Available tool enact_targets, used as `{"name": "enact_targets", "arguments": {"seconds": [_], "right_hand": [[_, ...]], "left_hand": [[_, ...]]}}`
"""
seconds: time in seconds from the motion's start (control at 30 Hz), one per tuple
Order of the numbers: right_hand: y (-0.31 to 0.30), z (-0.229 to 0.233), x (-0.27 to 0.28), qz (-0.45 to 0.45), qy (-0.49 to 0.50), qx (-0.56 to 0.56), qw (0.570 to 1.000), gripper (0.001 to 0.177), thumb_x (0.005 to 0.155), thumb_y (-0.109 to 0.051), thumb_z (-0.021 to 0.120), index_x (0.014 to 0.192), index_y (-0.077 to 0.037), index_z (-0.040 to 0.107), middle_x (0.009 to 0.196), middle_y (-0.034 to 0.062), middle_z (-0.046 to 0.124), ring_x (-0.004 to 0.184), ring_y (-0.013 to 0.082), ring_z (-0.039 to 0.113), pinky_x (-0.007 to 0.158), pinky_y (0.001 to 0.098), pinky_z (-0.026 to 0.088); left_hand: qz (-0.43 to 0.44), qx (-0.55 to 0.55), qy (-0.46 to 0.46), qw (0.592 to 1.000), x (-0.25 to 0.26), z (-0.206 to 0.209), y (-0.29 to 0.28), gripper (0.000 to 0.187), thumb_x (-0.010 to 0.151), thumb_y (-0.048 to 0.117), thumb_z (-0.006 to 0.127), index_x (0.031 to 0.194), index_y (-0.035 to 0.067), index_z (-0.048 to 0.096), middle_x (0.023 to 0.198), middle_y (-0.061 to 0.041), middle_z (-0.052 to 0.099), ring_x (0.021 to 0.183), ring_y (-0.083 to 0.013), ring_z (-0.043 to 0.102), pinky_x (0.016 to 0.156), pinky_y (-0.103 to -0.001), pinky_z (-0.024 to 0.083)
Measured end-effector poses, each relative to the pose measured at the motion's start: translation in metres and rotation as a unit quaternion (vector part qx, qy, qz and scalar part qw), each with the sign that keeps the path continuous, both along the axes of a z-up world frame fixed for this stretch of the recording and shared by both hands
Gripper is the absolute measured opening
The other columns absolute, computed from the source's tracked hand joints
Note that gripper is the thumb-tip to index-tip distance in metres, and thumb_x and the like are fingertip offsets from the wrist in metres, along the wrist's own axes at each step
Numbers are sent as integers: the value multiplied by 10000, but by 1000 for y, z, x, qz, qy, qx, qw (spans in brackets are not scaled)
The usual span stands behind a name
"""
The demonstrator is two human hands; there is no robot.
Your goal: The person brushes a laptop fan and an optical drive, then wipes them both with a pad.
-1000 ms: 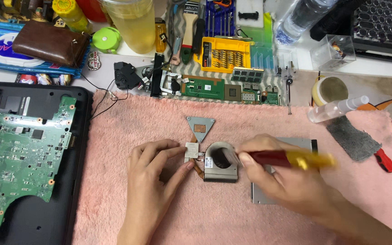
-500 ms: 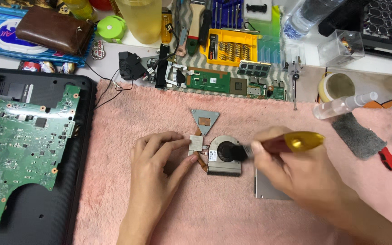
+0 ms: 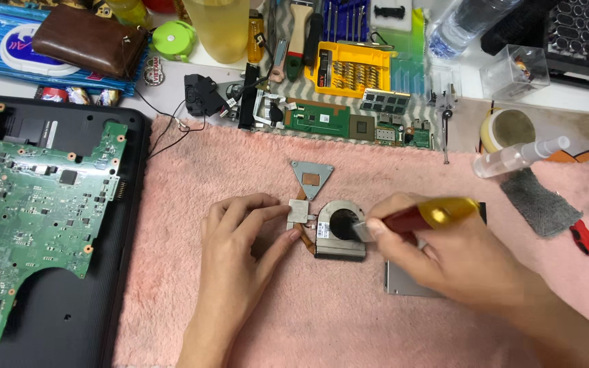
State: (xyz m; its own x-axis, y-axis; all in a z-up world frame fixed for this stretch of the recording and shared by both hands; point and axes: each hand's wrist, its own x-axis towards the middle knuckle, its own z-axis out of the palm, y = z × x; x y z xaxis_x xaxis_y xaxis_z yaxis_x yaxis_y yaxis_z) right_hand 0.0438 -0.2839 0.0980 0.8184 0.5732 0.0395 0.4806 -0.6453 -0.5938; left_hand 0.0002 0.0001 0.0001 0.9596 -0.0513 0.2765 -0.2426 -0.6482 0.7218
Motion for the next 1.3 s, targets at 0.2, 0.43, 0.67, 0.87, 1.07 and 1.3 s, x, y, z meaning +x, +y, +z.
{"name": "enact_targets", "arguments": {"seconds": [0.2,0.43,0.67,0.87,1.07,1.3], "right_hand": [[8,3,1,-42,7,-7,999,251,1118,-302,632,1128,-137,821,1034,-31,862,980,143,830,895,299,595],[-2,-3,4,-31,-102,-40,993,161,1114,-238,693,1087,-94,758,956,10,781,825,187,737,790,326,548],[15,2,5,5,3,-1,1000,253,1098,-300,656,1013,-135,829,1008,-37,876,890,142,838,828,308,609],[13,6,7,-26,-51,11,998,103,1093,-188,720,1104,-116,792,977,-13,829,875,148,783,874,289,593],[17,9,1,-15,32,-39,999,201,1070,-314,716,1047,-162,846,925,-31,878,798,108,855,770,268,661],[20,10,4,-24,-38,19,999,105,1072,-171,733,1104,-146,831,928,-35,821,781,131,723,807,279,561]], "left_hand": [[2,-8,2,1000,-1,1,-1,301,1002,376,869,1256,214,858,1338,30,769,1218,-264,623,1022,-436,453],[0,-3,5,1000,-1,1,0,308,1004,392,864,1266,232,858,1351,34,771,1198,-263,622,1017,-431,452],[-2,-8,1,1000,-1,2,0,297,1008,377,860,1262,222,856,1351,24,777,1208,-264,623,1045,-434,449],[-1,-6,11,1000,-2,2,1,312,1007,395,858,1268,225,861,1341,27,766,1202,-272,611,1014,-435,450],[1,-3,8,1000,-2,1,0,312,1003,395,864,1265,226,861,1350,31,766,1201,-273,613,1003,-440,442],[-4,-19,16,1000,-1,4,0,306,1004,370,869,1259,202,868,1349,14,767,1178,-267,614,1026,-421,457]]}}
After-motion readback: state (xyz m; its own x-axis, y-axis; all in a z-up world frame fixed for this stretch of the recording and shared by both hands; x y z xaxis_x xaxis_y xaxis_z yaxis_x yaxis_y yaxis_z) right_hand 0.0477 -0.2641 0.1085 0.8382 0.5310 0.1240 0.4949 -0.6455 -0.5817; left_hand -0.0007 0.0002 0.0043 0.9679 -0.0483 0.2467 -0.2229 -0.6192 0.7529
